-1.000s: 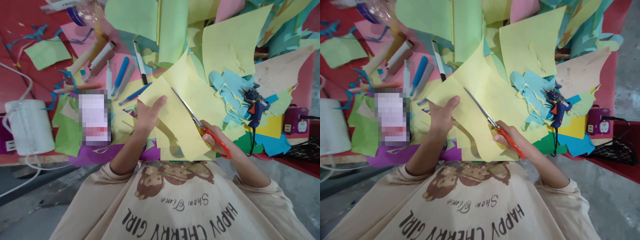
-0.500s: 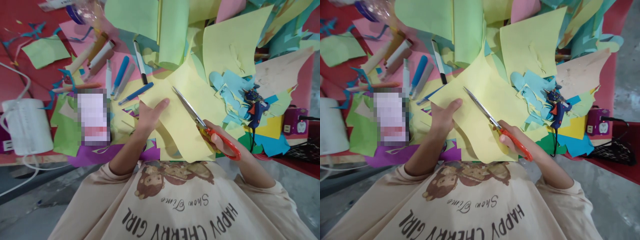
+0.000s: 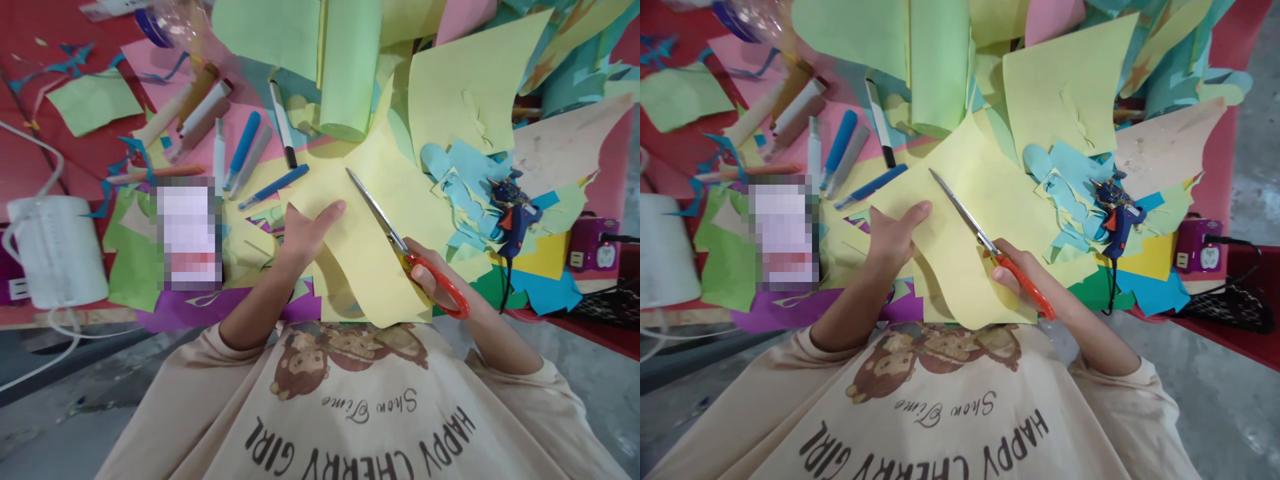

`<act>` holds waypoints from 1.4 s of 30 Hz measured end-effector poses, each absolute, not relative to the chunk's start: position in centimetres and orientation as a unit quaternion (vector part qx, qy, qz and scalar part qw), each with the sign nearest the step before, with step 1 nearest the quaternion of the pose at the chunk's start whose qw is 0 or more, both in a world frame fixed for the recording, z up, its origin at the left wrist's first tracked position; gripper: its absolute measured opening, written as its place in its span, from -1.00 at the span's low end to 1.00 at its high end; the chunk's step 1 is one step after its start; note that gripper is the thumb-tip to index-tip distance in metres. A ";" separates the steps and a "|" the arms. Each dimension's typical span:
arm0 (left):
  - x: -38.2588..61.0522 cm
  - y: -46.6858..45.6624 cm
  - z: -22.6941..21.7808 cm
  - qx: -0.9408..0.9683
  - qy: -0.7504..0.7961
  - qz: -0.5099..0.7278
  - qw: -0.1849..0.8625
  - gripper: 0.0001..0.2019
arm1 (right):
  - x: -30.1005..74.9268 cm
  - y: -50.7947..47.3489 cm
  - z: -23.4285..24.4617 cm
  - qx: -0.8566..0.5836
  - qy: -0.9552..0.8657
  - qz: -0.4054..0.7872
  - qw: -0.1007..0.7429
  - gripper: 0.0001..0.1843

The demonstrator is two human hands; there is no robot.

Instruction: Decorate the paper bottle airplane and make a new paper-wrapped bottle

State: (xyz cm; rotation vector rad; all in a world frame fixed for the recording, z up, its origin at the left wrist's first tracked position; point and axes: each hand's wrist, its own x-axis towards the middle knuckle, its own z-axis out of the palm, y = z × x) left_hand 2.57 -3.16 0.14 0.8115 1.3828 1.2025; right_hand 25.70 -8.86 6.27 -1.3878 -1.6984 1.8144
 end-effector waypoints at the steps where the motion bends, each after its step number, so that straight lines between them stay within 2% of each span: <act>1: 2.6 -3.1 0.1 0.342 0.582 0.505 0.538 -0.36 | 25.7 -8.9 6.1 -0.483 -0.579 0.638 0.157 -0.32; 4: 2.6 -3.1 0.2 0.336 0.587 0.501 0.540 -0.36 | 25.7 -9.0 5.8 -0.481 -0.573 0.640 0.176 -0.34; 10: 2.6 -3.1 0.3 0.326 0.589 0.499 0.545 -0.40 | 25.8 -8.7 6.6 -0.480 -0.606 0.612 0.168 -0.23; 22: 2.7 -3.0 0.6 0.327 0.572 0.513 0.550 -0.26 | 25.7 -8.6 7.1 -0.469 -0.616 0.612 0.165 -0.25; 30: 2.7 -3.1 0.4 0.317 0.586 0.490 0.562 -0.45 | 25.5 -8.6 7.6 -0.458 -0.596 0.636 0.173 -0.26; 37: 2.7 -3.4 0.5 0.340 0.594 0.475 0.553 -0.43 | 25.1 -8.1 7.7 -0.483 -0.582 0.634 0.161 -0.23; 42: 2.7 -3.4 0.4 0.351 0.607 0.460 0.545 -0.41 | 24.8 -7.8 7.4 -0.482 -0.558 0.650 0.185 -0.30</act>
